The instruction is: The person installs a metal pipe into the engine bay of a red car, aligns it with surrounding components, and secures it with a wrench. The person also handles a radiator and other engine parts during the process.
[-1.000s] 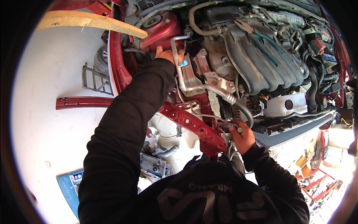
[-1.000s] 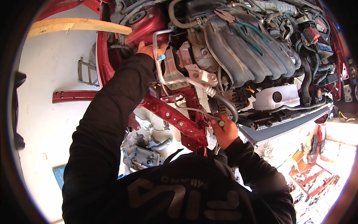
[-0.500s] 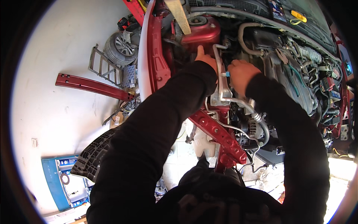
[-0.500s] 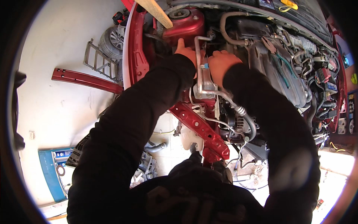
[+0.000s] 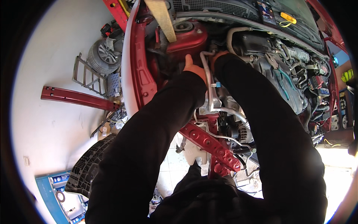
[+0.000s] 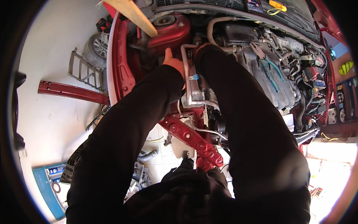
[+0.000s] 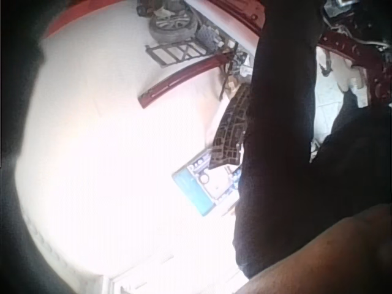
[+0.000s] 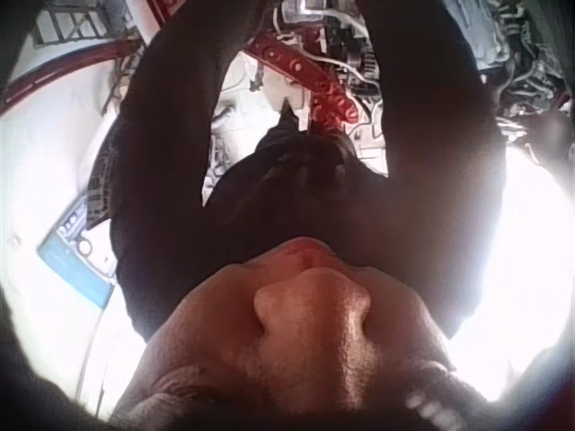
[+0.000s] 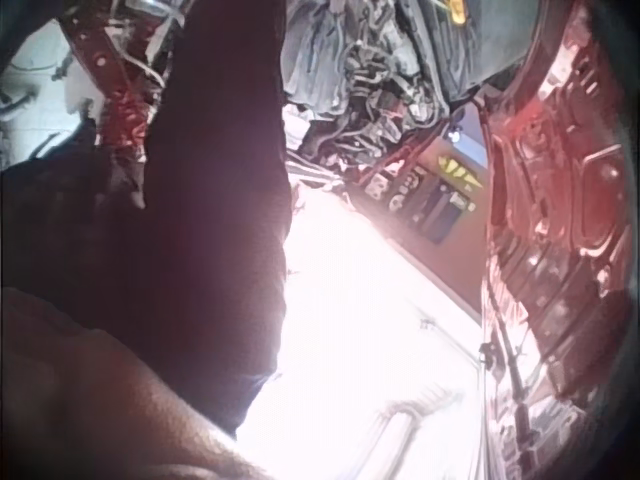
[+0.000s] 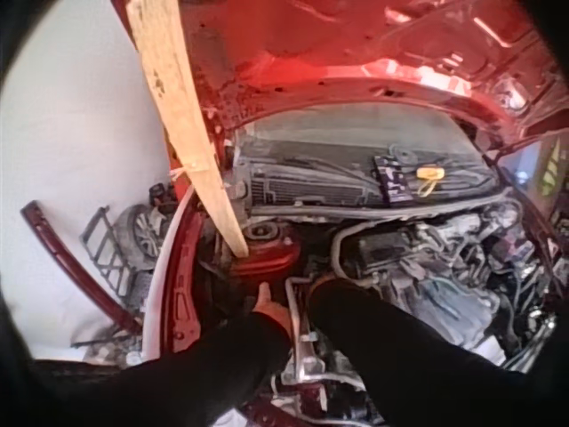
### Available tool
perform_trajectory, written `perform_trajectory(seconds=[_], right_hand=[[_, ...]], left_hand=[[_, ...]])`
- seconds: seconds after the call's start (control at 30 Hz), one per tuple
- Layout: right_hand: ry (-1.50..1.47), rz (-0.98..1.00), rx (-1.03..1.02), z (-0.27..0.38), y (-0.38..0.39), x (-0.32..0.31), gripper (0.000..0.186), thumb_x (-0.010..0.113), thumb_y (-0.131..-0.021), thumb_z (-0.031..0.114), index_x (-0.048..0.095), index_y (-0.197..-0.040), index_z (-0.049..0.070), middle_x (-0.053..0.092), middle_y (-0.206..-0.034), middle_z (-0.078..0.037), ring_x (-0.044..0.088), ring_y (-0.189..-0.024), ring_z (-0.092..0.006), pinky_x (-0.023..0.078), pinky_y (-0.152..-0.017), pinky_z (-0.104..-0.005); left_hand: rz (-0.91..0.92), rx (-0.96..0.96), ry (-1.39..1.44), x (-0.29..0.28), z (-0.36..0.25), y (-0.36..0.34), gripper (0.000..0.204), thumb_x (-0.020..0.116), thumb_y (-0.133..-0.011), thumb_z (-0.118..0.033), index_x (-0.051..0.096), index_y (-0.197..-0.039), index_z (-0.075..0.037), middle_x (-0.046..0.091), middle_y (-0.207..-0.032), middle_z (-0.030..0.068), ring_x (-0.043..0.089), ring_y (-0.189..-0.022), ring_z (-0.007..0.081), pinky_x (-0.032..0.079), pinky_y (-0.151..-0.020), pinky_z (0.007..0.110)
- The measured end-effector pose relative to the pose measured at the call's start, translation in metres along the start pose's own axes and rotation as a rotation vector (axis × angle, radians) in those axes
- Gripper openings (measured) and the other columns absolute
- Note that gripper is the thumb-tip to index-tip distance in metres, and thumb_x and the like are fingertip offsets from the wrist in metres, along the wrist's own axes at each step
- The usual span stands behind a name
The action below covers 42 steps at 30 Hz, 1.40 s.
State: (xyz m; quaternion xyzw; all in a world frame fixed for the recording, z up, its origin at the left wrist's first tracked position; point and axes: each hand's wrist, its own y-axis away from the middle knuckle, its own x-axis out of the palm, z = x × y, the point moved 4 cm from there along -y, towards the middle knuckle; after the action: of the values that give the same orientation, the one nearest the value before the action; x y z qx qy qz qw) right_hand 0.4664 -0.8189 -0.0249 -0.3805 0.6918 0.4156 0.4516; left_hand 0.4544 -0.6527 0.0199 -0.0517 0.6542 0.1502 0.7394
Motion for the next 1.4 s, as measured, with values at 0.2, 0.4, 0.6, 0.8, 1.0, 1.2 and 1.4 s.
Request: perform_trajectory(seconds=[0.2, 0.4, 0.6, 0.8, 1.0, 1.2, 1.4], right_hand=[[-0.088, -0.025, -0.008, -0.002, -0.018, 0.016, 0.047, 0.064, -0.099, 0.038, 0.072, -0.139, 0.015, 0.071, -0.142, -0.017, 0.073, -0.123, -0.0328, 0.056, -0.105, -0.0487], [-0.132, -0.017, -0.001, 0.0, -0.027, 0.02, 0.047, 0.064, -0.099, 0.038, 0.071, -0.139, 0.015, 0.071, -0.143, -0.017, 0.072, -0.124, -0.0332, 0.055, -0.106, -0.0493], [-0.153, -0.024, -0.006, 0.001, -0.037, 0.021, 0.048, 0.064, -0.098, 0.038, 0.071, -0.14, 0.015, 0.07, -0.143, -0.018, 0.071, -0.125, -0.0336, 0.053, -0.108, -0.0499], [-0.17, -0.028, -0.022, 0.002, -0.041, 0.025, 0.049, 0.064, -0.098, 0.039, 0.07, -0.141, 0.015, 0.07, -0.144, -0.018, 0.07, -0.127, -0.034, 0.052, -0.109, -0.0505], [-0.18, -0.024, -0.014, 0.002, -0.041, 0.029, 0.05, 0.064, -0.098, 0.039, 0.07, -0.142, 0.015, 0.069, -0.145, -0.019, 0.069, -0.128, -0.0344, 0.05, -0.11, -0.0511], [-0.183, -0.01, -0.011, -0.001, -0.043, 0.029, 0.051, 0.064, -0.098, 0.039, 0.069, -0.143, 0.014, 0.068, -0.145, -0.019, 0.068, -0.129, -0.0347, 0.049, -0.112, -0.0517], [-0.182, 0.0, -0.011, -0.003, -0.044, 0.029, 0.052, 0.064, -0.098, 0.039, 0.069, -0.143, 0.014, 0.068, -0.146, -0.02, 0.067, -0.13, -0.0351, 0.047, -0.113, -0.0523]], left_hand=[[0.093, -0.007, -0.055, -0.006, 0.001, 0.002, 0.04, 0.059, -0.102, -0.042, 0.08, -0.125, -0.016, 0.083, -0.109, 0.0106, 0.078, -0.106, 0.0333, 0.02, -0.116, 0.08], [0.027, 0.026, -0.188, -0.022, 0.003, 0.0, 0.038, 0.062, -0.1, -0.039, 0.079, -0.126, -0.017, 0.083, -0.11, 0.0102, 0.078, -0.106, 0.0322, 0.031, -0.111, 0.074], [0.303, 0.015, -0.089, -0.033, 0.018, -0.018, 0.037, 0.068, -0.091, -0.03, 0.076, -0.125, -0.017, 0.081, -0.106, 0.0099, 0.078, -0.101, 0.0305, 0.044, -0.096, 0.052], [0.12, -0.077, -0.06, -0.023, 0.018, -0.019, 0.028, 0.067, -0.092, -0.031, 0.08, -0.113, -0.02, 0.08, -0.104, 0.0075, 0.078, -0.099, 0.0299, 0.044, -0.097, 0.048], [0.072, -0.091, -0.154, -0.033, 0.016, -0.002, 0.041, 0.071, -0.091, -0.037, 0.081, -0.124, -0.015, 0.079, -0.12, 0.0066, 0.065, -0.123, 0.0279, 0.036, -0.107, 0.058], [0.133, -0.183, -0.059, -0.046, 0.011, 0.022, 0.032, 0.068, -0.089, -0.032, 0.083, -0.111, -0.012, 0.078, -0.11, 0.0039, 0.063, -0.121, 0.0273, 0.027, -0.117, 0.069], [-0.029, -0.234, 0.033, -0.038, 0.009, 0.021, 0.03, 0.062, -0.096, -0.025, 0.084, -0.111, -0.012, 0.079, -0.108, 0.0051, 0.062, -0.121, 0.0277, 0.027, -0.118, 0.069]])
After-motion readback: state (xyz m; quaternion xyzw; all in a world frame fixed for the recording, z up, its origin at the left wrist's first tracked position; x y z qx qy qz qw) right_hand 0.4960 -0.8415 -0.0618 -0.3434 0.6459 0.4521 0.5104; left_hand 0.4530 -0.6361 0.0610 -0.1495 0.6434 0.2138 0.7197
